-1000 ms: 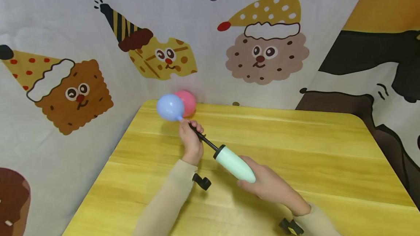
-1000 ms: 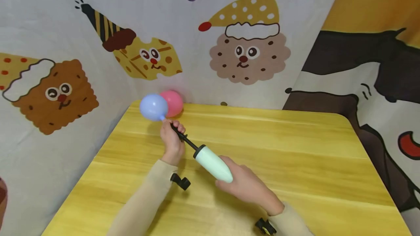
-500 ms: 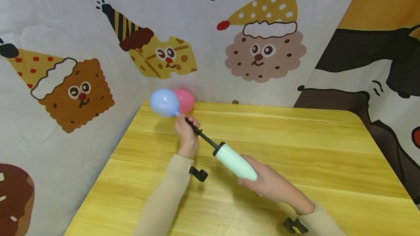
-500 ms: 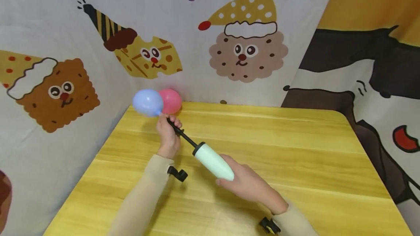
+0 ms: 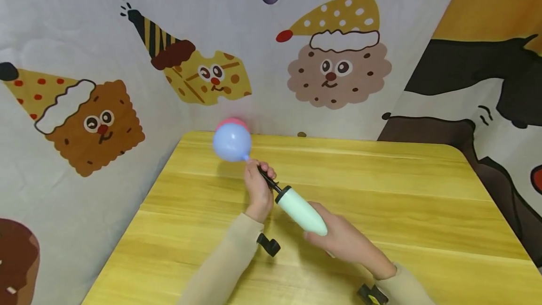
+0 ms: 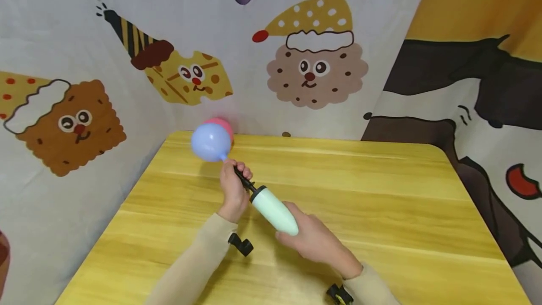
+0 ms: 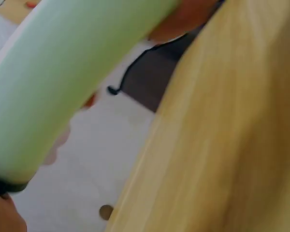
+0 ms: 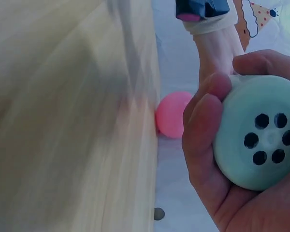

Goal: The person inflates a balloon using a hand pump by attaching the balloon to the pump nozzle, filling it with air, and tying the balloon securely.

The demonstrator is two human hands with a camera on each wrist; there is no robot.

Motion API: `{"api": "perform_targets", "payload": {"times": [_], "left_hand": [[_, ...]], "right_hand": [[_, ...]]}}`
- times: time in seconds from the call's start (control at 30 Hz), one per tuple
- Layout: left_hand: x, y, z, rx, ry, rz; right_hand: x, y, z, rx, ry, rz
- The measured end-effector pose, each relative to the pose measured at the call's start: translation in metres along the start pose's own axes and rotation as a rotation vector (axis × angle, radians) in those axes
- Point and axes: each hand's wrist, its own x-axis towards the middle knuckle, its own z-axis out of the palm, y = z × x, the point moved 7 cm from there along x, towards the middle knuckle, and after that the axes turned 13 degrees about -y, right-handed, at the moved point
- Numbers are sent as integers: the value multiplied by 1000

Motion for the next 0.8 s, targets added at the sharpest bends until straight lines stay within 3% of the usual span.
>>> {"api": "perform_targets", "payload": {"times": [0.1, 0.23, 0.37, 0.53, 0.67, 0.8], "left_hand": [[-4, -7, 5, 26, -45, -48], [3, -2, 2, 51, -41, -64], [16, 11, -7, 45, -8, -31], [31, 33, -28, 16, 53, 53], [32, 39, -35, 1, 46, 70], [27, 35, -30, -11, 10, 70]], "right_hand": [[9, -4, -2, 4, 5, 2], [16, -11, 0, 16, -2, -16], [11, -13, 1, 0, -4, -20], [-9, -8, 0, -28, -46, -33], [-16, -3, 3, -56, -58, -23], [-10, -2, 8, -51, -57, -1]]}}
